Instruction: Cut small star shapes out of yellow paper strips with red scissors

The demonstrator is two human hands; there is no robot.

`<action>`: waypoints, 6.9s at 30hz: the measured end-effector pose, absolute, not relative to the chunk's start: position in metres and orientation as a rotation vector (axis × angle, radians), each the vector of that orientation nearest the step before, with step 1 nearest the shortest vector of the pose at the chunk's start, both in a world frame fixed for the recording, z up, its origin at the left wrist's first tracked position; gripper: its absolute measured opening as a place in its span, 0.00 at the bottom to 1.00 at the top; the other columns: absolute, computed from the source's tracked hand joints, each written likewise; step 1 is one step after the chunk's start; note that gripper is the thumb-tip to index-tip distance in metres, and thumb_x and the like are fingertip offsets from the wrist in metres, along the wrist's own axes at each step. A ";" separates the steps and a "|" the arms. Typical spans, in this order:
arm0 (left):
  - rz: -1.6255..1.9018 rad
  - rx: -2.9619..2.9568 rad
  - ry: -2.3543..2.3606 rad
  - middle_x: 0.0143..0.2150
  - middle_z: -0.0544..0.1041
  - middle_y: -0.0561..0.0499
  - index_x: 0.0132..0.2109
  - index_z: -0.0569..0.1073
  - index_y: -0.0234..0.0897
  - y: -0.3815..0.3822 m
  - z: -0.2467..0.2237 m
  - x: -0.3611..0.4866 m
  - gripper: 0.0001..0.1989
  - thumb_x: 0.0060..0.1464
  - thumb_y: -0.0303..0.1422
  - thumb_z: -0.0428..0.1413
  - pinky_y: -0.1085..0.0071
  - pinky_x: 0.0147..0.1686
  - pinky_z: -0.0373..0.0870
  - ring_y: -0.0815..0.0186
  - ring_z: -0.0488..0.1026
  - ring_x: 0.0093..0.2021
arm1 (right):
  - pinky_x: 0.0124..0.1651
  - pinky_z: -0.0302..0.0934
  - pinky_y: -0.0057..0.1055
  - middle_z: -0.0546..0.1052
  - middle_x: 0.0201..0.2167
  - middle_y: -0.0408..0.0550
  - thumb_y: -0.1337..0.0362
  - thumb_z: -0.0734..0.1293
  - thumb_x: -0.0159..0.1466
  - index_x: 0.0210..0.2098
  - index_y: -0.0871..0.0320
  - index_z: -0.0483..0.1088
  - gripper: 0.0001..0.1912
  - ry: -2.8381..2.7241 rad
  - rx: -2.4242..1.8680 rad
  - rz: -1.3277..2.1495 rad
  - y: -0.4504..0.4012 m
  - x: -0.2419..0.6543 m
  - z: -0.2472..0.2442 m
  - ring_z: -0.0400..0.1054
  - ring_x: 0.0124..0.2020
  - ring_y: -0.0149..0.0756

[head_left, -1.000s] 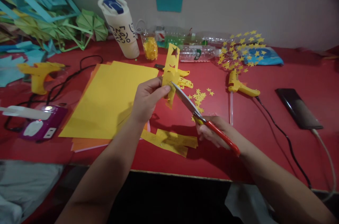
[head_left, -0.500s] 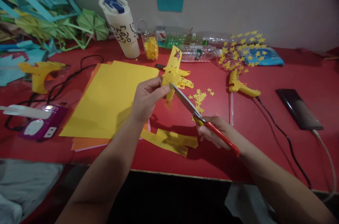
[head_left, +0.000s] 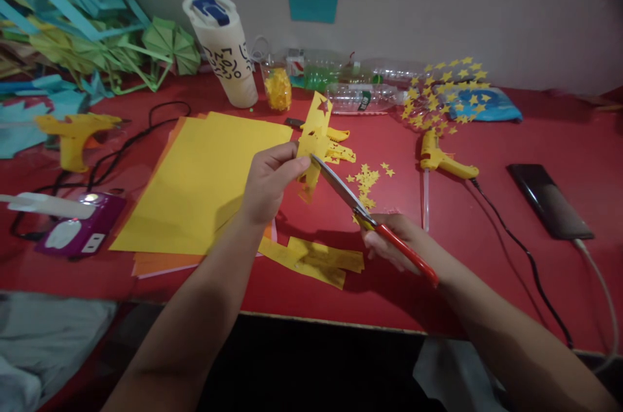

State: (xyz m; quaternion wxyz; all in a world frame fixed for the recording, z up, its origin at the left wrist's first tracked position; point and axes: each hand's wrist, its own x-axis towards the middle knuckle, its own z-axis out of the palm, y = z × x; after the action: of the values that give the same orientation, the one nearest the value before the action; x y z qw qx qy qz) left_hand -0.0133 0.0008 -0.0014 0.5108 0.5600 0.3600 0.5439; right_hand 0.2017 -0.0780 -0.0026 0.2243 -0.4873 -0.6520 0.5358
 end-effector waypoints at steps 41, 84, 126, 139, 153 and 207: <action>1.247 1.398 0.899 0.18 0.73 0.53 0.21 0.77 0.37 -0.001 -0.006 -0.007 0.11 0.47 0.35 0.60 0.74 0.24 0.67 0.72 0.70 0.22 | 0.18 0.46 0.27 0.57 0.14 0.34 0.33 0.58 0.61 0.23 0.55 0.56 0.30 -1.703 -1.273 1.566 -0.084 0.197 -0.013 0.48 0.13 0.23; 1.403 1.287 0.921 0.19 0.59 0.57 0.24 0.71 0.38 0.001 0.001 -0.011 0.07 0.49 0.31 0.58 0.76 0.18 0.53 0.77 0.53 0.19 | 0.20 0.48 0.28 0.60 0.16 0.37 0.34 0.62 0.58 0.21 0.55 0.58 0.30 -1.753 -1.376 1.490 -0.080 0.198 -0.003 0.52 0.16 0.25; 1.372 1.173 0.969 0.17 0.65 0.56 0.25 0.72 0.37 -0.007 -0.007 0.000 0.14 0.53 0.40 0.56 0.76 0.17 0.54 0.76 0.60 0.19 | 0.23 0.54 0.30 0.57 0.10 0.33 0.37 0.61 0.61 0.21 0.53 0.56 0.28 -1.736 -1.324 1.497 -0.080 0.197 -0.011 0.51 0.13 0.25; 1.350 1.187 0.986 0.16 0.64 0.55 0.20 0.71 0.37 -0.007 -0.003 0.000 0.14 0.50 0.37 0.56 0.75 0.18 0.54 0.75 0.59 0.19 | 0.20 0.46 0.27 0.59 0.14 0.36 0.34 0.61 0.59 0.23 0.55 0.57 0.30 -1.785 -1.310 1.529 -0.080 0.197 -0.003 0.51 0.16 0.25; 1.330 1.131 1.010 0.16 0.65 0.55 0.20 0.73 0.36 -0.005 -0.002 -0.002 0.11 0.46 0.36 0.57 0.77 0.17 0.54 0.76 0.60 0.19 | 0.19 0.46 0.27 0.57 0.16 0.36 0.34 0.60 0.59 0.22 0.55 0.57 0.30 -1.817 -1.278 1.524 -0.079 0.200 -0.006 0.50 0.17 0.25; 1.369 1.210 1.010 0.19 0.66 0.56 0.23 0.70 0.38 -0.011 -0.005 0.000 0.11 0.51 0.36 0.57 0.77 0.19 0.60 0.75 0.62 0.20 | 0.20 0.45 0.27 0.58 0.15 0.35 0.38 0.59 0.63 0.26 0.56 0.60 0.27 -1.785 -1.147 1.573 -0.080 0.207 -0.023 0.50 0.16 0.25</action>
State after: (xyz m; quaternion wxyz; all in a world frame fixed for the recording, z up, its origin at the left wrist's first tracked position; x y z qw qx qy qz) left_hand -0.0002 -0.0105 -0.0054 0.5027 0.5010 0.4182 0.5669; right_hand 0.2067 -0.0802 -0.0229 0.2476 -0.4207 -0.6547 0.5770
